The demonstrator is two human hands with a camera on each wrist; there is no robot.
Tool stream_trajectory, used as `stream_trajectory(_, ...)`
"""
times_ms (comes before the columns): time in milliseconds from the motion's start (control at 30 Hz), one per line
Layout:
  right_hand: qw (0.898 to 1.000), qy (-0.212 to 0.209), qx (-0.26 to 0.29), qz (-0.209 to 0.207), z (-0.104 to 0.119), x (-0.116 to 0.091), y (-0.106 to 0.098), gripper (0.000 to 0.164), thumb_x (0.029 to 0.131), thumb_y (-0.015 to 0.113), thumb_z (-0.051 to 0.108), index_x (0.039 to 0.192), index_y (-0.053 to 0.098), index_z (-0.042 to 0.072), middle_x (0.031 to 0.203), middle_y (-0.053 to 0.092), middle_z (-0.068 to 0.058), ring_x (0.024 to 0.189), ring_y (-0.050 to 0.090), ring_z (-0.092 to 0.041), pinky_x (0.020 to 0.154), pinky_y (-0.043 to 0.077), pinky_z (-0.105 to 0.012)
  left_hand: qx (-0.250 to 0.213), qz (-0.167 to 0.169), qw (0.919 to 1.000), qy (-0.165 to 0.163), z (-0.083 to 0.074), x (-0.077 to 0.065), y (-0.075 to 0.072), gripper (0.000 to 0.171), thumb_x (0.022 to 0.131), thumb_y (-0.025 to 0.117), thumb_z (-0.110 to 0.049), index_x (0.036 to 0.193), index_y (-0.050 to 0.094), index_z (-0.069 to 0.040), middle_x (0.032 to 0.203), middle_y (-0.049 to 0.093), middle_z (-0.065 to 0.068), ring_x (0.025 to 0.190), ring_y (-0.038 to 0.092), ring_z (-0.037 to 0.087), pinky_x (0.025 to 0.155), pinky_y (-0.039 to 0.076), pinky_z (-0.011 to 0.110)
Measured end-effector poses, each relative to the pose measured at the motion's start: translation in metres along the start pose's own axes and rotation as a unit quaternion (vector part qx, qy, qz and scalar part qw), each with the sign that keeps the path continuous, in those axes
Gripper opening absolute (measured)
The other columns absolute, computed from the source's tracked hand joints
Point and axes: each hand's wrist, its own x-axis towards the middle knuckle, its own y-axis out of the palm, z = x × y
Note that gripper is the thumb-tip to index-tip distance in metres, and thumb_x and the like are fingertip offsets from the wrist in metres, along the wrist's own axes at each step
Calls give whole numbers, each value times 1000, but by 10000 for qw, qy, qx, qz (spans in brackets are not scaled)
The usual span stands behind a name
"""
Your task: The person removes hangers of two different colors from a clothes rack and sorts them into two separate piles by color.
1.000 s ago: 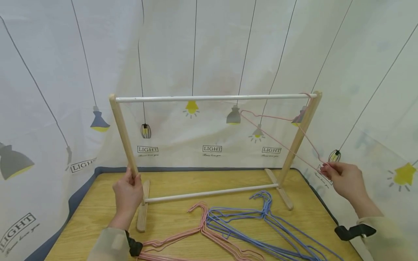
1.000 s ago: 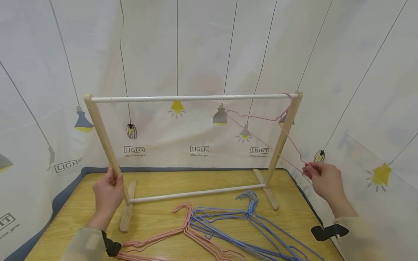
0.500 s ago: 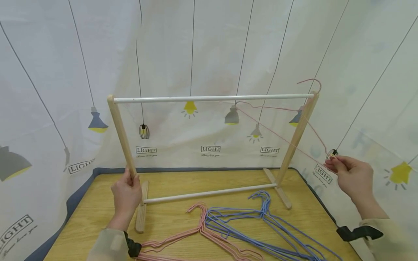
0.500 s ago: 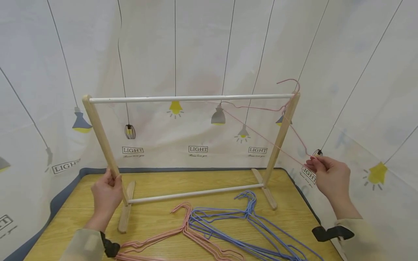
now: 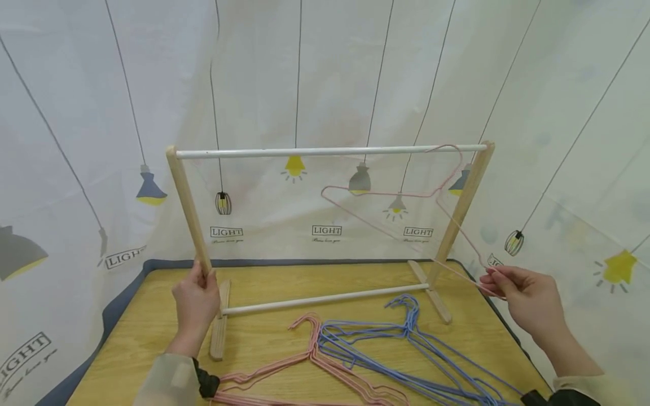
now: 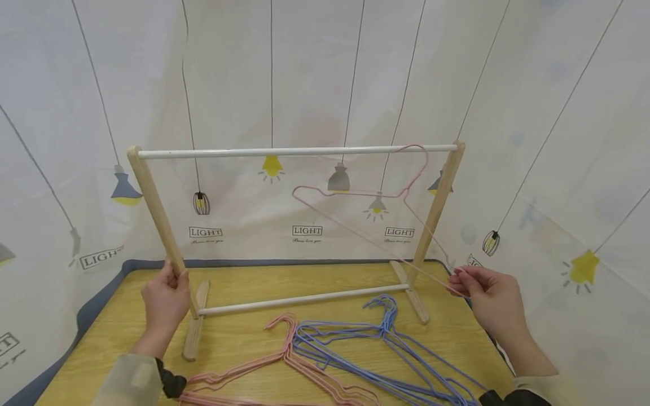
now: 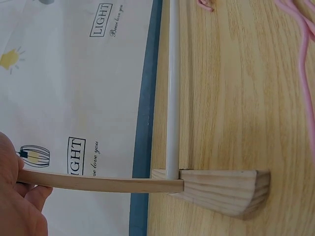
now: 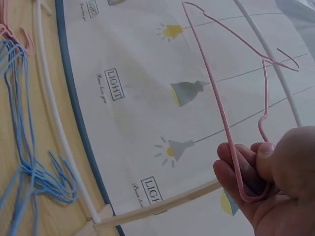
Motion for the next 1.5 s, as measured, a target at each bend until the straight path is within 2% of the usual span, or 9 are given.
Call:
stream_trajectory(100,9990,142,167,381,-1,-11,18,24,107,55,-6,119,61,-27,91,79,-9,81,77,-14,73,61,-32,-27,7,10000,-88,0,1,-1,28,97,67,9,125,70,9,103,74,33,89,75,43,64,39,0)
stream_trajectory(267,9919,620,379,1045,-9,-32,49,22,106,53,-10,120,64,-24,93,76,-17,80,76,-17,73,62,-35,-18,33,9999,-116,-1,1,0,34,98,66,9,132,67,10,104,73,33,87,75,44,63,40,0)
stream_trajectory(400,9820,775,484,1653,-17,-47,73,20,105,53,-13,117,64,-24,93,73,-21,78,75,-16,72,62,-33,6,96,9998,-156,-1,1,1,36,98,65,9,134,66,10,105,73,33,87,75,43,62,40,0)
stream_trajectory(633,9502,903,1158,2749,-39,-76,116,17,104,52,-14,108,62,-27,89,70,-24,75,73,-13,67,62,-31,21,51,9999,-160,0,1,1,36,98,66,10,133,67,8,103,74,31,85,75,41,60,40,1)
stream_trajectory(833,9274,1412,1159,3265,-52,-95,138,16,104,55,-11,105,66,-23,87,72,-20,72,70,-11,65,59,-24,23,-33,10000,-83,2,1,1,31,96,68,10,127,71,7,100,75,30,81,75,38,59,39,1)
stream_trajectory(1000,9215,1251,1342,3424,-64,-109,152,15,102,57,-13,103,66,-25,83,73,-20,70,71,-9,62,58,-23,6,6,9999,-128,1,1,0,34,97,68,10,131,69,6,102,75,30,83,75,39,60,40,1)
stream_trajectory(1200,9147,1215,1466,3566,-73,-119,162,17,103,56,-11,101,69,-22,83,74,-20,68,69,-4,60,55,-18,-87,86,9997,-199,-2,2,0,37,97,66,11,134,67,7,104,74,31,88,75,41,62,41,2)
stream_trajectory(1333,9208,1021,1244,3553,-72,-118,163,20,105,58,-6,99,72,-18,81,75,-16,67,65,-1,58,52,-17,-100,79,9997,-205,-2,2,0,37,97,66,11,134,68,6,103,74,31,87,75,40,61,41,2)
stream_trajectory(1500,9398,453,342,3370,-67,-114,161,19,103,66,3,98,77,-11,80,75,-2,69,60,1,60,51,-22,-13,61,9997,-218,-1,1,0,35,97,66,10,132,68,6,103,75,30,86,75,38,62,40,1)
